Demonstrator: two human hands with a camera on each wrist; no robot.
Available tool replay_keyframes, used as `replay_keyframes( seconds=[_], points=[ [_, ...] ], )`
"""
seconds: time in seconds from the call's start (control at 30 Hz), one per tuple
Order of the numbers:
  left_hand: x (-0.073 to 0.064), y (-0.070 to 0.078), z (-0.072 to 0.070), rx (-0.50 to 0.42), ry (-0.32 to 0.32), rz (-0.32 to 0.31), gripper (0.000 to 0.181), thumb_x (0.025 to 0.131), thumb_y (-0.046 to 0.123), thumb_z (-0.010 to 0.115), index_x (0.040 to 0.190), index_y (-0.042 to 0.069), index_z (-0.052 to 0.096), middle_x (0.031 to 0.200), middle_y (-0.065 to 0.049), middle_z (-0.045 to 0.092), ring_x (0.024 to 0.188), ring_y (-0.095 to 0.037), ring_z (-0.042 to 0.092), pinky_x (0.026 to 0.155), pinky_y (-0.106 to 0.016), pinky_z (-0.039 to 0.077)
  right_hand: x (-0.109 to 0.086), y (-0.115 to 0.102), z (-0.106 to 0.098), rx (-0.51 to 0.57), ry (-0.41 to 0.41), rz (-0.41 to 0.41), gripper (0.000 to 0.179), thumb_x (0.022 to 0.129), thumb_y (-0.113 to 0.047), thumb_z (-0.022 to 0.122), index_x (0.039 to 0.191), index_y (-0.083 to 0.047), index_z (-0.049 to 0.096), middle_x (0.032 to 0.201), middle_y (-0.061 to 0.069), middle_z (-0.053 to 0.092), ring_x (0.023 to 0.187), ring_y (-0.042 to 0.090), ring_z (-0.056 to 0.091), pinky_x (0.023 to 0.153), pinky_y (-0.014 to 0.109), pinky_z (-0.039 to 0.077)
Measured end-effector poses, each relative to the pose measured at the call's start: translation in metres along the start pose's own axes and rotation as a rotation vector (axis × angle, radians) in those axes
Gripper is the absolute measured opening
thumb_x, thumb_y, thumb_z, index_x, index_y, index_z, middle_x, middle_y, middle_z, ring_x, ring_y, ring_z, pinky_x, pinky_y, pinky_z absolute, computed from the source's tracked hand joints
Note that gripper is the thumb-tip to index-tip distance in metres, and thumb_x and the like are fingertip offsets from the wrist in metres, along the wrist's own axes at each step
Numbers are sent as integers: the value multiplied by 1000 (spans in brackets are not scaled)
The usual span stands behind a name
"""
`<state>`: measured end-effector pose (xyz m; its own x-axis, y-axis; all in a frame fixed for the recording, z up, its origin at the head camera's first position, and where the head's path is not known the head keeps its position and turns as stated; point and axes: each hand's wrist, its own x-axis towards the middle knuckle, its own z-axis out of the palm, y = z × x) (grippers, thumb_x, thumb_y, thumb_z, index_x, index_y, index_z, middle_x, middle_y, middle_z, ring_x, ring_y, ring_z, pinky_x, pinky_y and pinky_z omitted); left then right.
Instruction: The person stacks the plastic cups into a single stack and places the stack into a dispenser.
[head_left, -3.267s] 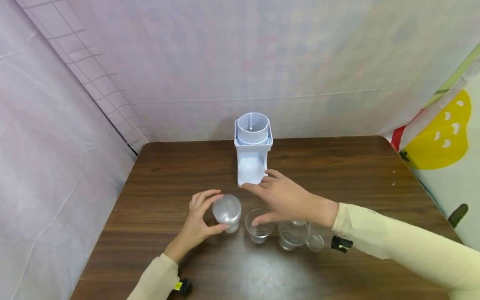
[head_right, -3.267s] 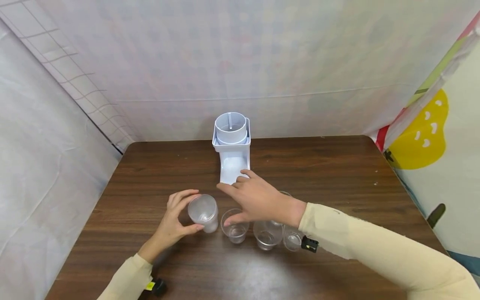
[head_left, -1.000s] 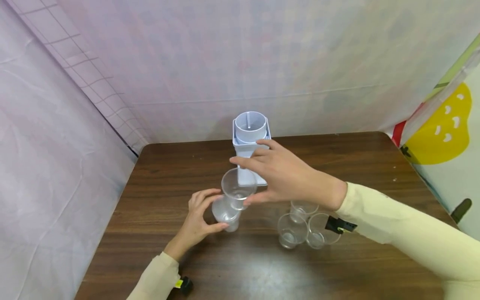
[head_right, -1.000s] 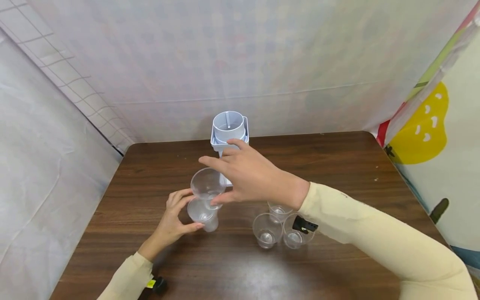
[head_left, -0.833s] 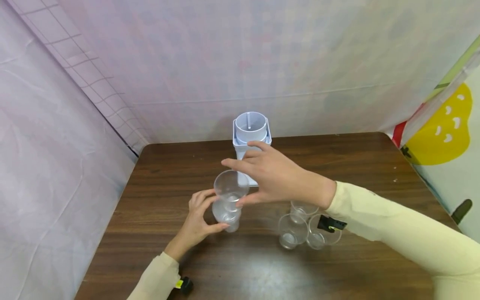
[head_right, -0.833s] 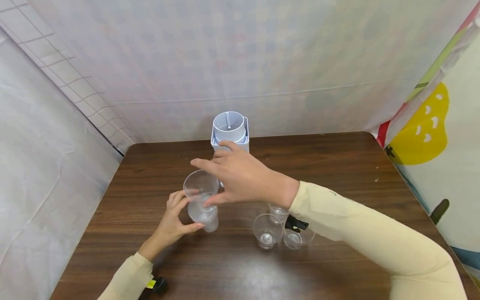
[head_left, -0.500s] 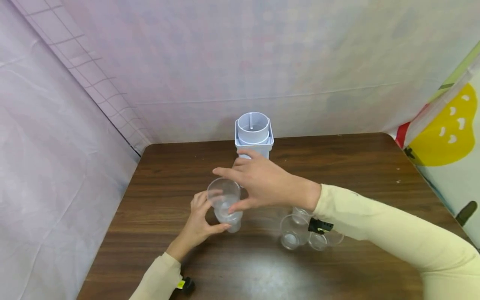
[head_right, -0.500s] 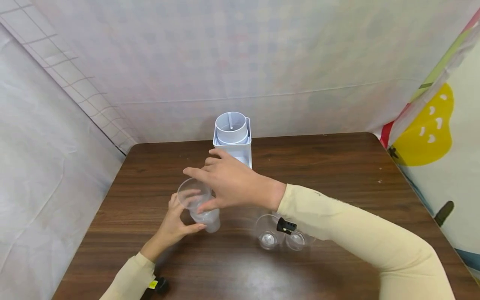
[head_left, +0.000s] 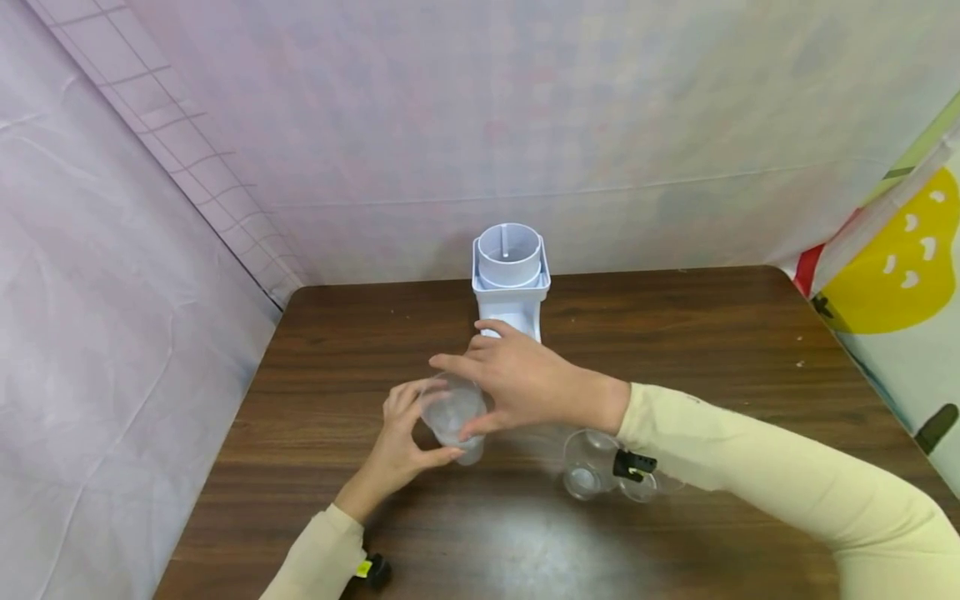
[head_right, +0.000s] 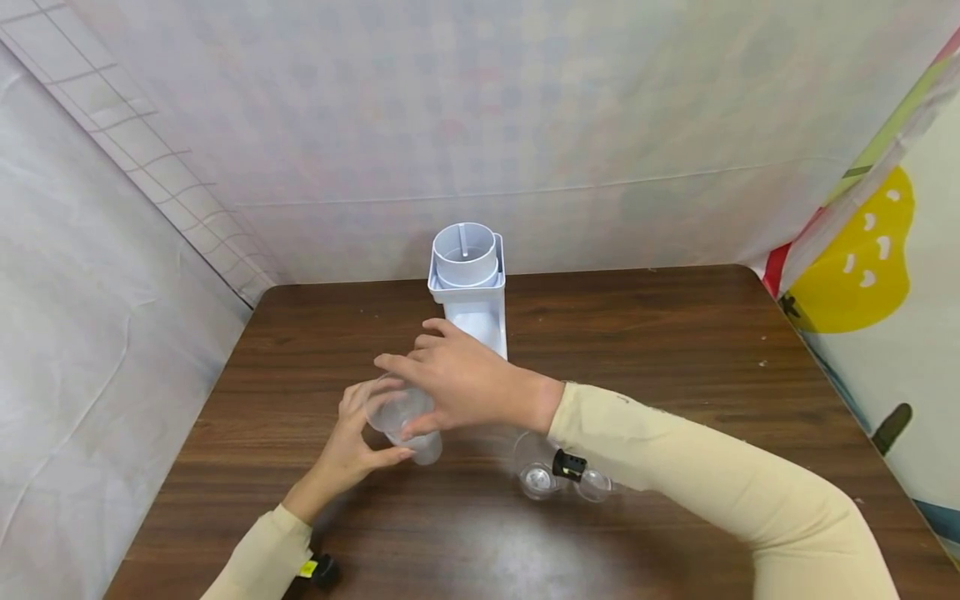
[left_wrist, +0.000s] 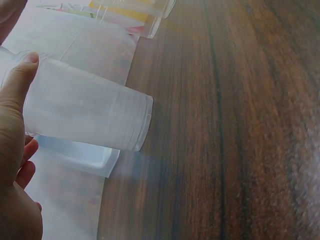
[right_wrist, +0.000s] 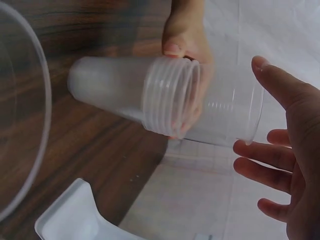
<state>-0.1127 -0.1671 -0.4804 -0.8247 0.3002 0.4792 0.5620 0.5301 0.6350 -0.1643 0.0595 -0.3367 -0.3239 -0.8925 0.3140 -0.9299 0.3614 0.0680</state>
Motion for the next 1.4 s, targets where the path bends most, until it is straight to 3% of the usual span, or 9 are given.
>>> replay_keyframes(
  seconds=[0.23,0.7,1.0,1.4],
  points=[
    [0,2,0,3,13,11,73,66,31,89,131,18,58,140,-5,51,126,-25,38,102,-49,27,-3,-1,10,0,3,5,87,72,-68,73,138,-14,54,111,-4,75,95,17,64,108,48,42],
    [-1,5,1,-4,1,-44,72,65,29,90,130,19,60,141,-4,50,129,-25,36,101,-50,29,-8,-2,24,-9,-28,40,88,71,-70,73,137,-16,54,112,-4,75,96,17,66,108,47,42],
    [-1,4,-1,-7,8,-12,73,63,27,91,129,14,60,141,-6,49,129,-27,35,103,-51,27,-9,-3,31,0,-64,69,88,72,-70,72,139,-16,52,113,-4,75,97,16,66,109,48,42],
    [-1,3,-1,1,10,-15,72,65,29,91,128,14,60,141,-6,50,128,-26,36,103,-51,27,-11,-4,39,-6,-90,91,88,73,-70,71,140,-15,51,112,-3,75,99,17,66,110,47,41]
  ],
)
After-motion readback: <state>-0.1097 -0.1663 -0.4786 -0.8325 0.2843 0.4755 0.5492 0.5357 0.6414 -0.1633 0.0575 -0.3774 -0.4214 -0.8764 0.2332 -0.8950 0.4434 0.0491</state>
